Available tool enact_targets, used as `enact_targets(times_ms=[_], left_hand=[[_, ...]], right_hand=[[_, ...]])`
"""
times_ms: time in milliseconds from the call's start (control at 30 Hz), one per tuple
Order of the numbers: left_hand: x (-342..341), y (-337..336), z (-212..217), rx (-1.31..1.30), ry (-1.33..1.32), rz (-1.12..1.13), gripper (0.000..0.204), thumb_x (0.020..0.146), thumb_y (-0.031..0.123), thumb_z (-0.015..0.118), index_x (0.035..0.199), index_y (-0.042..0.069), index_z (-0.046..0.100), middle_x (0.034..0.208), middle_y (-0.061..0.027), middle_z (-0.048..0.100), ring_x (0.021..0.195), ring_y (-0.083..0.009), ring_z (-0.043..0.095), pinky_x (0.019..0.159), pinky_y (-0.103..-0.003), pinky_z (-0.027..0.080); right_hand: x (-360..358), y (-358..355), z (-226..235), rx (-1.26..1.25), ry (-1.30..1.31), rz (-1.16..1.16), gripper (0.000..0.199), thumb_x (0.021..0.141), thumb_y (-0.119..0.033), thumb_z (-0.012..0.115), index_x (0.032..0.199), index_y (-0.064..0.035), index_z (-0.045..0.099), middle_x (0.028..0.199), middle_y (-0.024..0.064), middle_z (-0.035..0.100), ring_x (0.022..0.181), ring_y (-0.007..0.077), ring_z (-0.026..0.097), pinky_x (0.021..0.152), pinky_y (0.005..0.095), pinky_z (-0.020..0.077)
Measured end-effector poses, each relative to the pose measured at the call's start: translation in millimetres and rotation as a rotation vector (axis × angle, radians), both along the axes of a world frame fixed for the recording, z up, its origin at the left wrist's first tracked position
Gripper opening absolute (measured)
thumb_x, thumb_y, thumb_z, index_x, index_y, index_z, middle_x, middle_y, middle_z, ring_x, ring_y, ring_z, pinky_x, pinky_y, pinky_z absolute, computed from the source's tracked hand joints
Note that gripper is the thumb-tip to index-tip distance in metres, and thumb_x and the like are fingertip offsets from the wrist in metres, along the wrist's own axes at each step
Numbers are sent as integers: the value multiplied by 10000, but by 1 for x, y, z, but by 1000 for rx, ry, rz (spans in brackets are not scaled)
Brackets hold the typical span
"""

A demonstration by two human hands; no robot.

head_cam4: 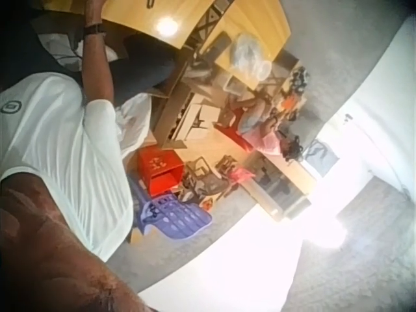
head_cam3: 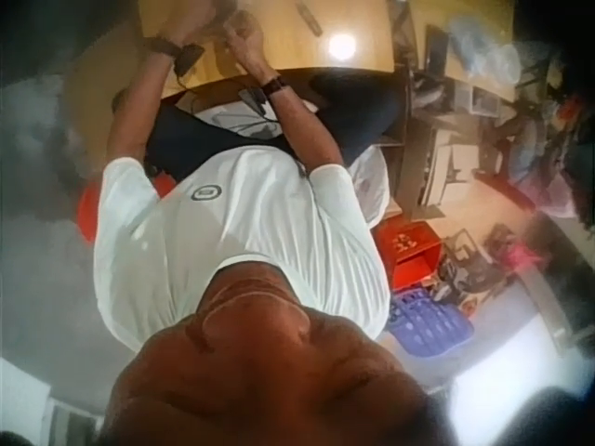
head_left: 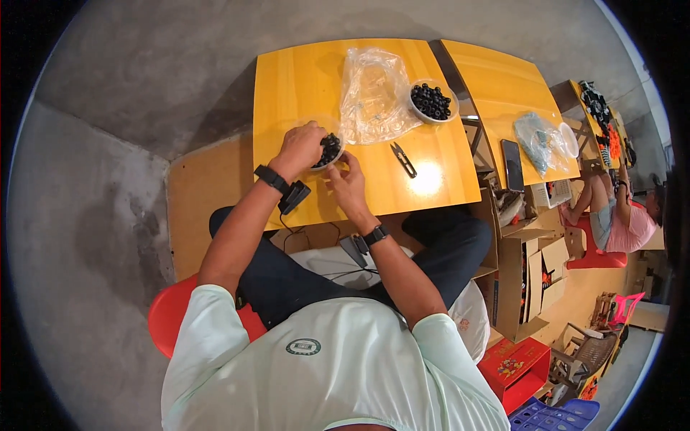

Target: The person picks up small metal pins by hand and inserts them into black plastic components.

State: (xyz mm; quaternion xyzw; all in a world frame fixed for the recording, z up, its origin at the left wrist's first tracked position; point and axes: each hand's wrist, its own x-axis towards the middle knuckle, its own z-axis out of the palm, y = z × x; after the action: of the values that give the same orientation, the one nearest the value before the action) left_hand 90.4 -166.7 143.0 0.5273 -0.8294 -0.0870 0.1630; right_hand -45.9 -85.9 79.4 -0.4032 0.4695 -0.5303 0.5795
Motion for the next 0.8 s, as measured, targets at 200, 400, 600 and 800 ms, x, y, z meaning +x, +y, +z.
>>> enact_targets(times_ms=[200,400,600,800], left_hand=[[8,-34,-19,17,-166,-51,209,804,17,543,945,23,696,953,-186,649,951,-385,626,847,-456,490],[18,-42,-24,19,-209,-108,182,820,32,515,875,4,686,931,-208,653,912,-392,633,812,-471,493],[9,-42,-18,-20,-185,-69,125,780,13,549,795,-3,672,905,-204,649,896,-383,637,802,-458,505],[26,-49,-7,67,137,-38,93,772,48,607,805,-12,670,884,-167,655,816,-353,642,763,-424,505]], right_hand=[[-9,-15,-14,32,10,95,431,928,-78,585,1335,-7,462,1246,110,569,880,147,632,676,267,530],[-43,-34,0,-414,697,-165,387,845,-57,608,1221,18,552,1220,195,564,1028,334,579,870,395,487],[-72,-66,0,-467,1148,-41,393,781,-101,665,1154,13,621,1241,190,567,1160,378,499,997,442,423],[-57,-60,11,-491,1117,134,314,776,-109,667,1072,-4,660,1136,149,610,1077,351,538,955,423,449]])
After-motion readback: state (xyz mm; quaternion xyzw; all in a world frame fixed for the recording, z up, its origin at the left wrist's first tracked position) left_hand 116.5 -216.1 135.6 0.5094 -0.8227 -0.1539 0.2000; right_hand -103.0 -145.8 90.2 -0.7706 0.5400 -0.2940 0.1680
